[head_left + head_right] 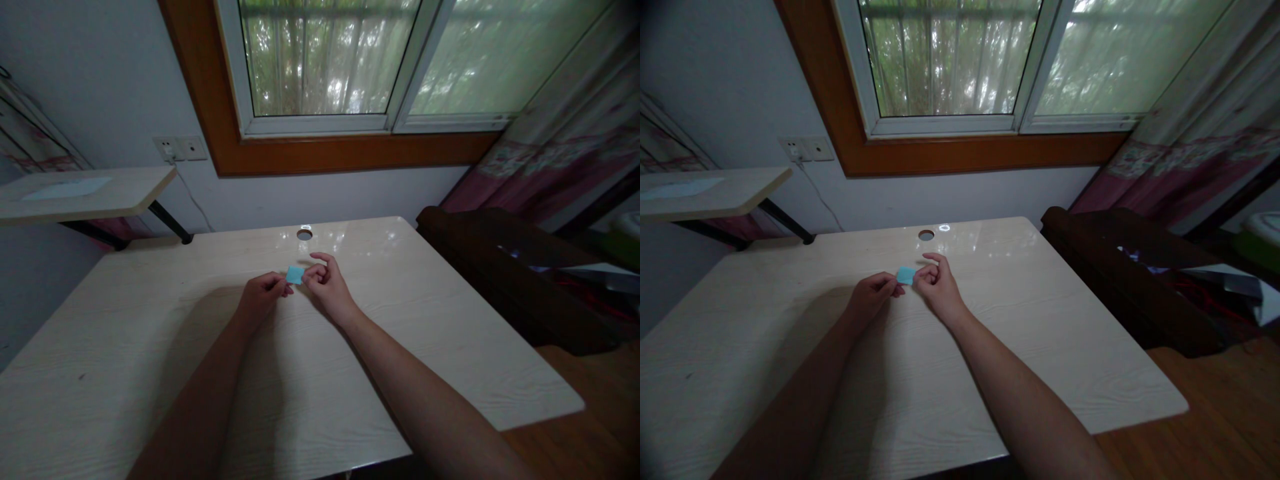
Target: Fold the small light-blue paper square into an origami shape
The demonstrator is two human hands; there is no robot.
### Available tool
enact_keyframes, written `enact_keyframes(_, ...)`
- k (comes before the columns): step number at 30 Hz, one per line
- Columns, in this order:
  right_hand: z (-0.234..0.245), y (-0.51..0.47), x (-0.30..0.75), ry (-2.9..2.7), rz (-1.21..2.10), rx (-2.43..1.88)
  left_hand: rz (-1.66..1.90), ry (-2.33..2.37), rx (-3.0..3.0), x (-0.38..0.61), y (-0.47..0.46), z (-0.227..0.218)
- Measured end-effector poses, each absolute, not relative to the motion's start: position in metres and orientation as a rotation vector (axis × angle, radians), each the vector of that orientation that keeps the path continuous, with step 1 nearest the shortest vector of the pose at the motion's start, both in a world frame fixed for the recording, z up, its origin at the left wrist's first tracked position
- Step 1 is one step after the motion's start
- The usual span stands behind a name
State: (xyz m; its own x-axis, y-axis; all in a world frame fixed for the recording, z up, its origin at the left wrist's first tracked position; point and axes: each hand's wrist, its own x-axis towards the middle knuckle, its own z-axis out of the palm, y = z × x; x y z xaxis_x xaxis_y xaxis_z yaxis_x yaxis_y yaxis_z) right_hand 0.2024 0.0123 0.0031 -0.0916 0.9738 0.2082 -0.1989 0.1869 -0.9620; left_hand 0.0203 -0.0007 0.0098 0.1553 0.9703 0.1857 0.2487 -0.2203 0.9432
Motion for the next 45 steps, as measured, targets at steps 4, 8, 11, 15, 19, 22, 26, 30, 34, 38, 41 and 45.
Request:
enact_keyframes(4,0.005,0.011,0.203,-1.234,1.215,-0.870,1.110,1.187,1.627,0.021,-0.001,0.010)
enact_keyframes(8,0.006,0.012,0.203,-1.236,1.206,-0.875,1.099,1.180,1.640,0.021,-0.001,0.010)
enact_keyframes(11,0.004,0.013,0.204,-1.237,1.196,-0.869,1.081,1.179,1.653,0.021,-0.001,0.009)
enact_keyframes(15,0.001,0.014,0.205,-1.233,1.181,-0.858,1.033,1.158,1.703,0.020,0.000,0.007)
enact_keyframes(19,0.000,0.015,0.205,-1.221,1.197,-0.847,0.999,1.159,1.728,0.020,-0.002,0.008)
enact_keyframes(22,0.000,0.015,0.205,-1.216,1.220,-0.835,1.000,1.157,1.731,0.020,-0.002,0.009)
enact_keyframes(26,0.000,0.014,0.204,-1.207,1.265,-0.830,0.988,1.142,1.731,0.020,-0.002,0.010)
enact_keyframes(30,0.002,0.012,0.204,-1.197,1.289,-0.818,0.966,1.146,1.778,0.022,-0.003,0.014)
enact_keyframes(34,0.003,0.013,0.205,-1.202,1.311,-0.809,0.945,1.152,1.819,0.023,-0.005,0.018)
enact_keyframes(38,0.004,0.013,0.205,-1.204,1.319,-0.801,0.915,1.169,1.827,0.023,-0.005,0.017)
enact_keyframes(41,0.004,0.012,0.205,-1.205,1.317,-0.792,0.888,1.185,1.834,0.022,-0.004,0.015)
enact_keyframes(45,0.003,0.012,0.205,-1.228,1.295,-0.796,0.896,1.176,1.844,0.022,-0.004,0.015)
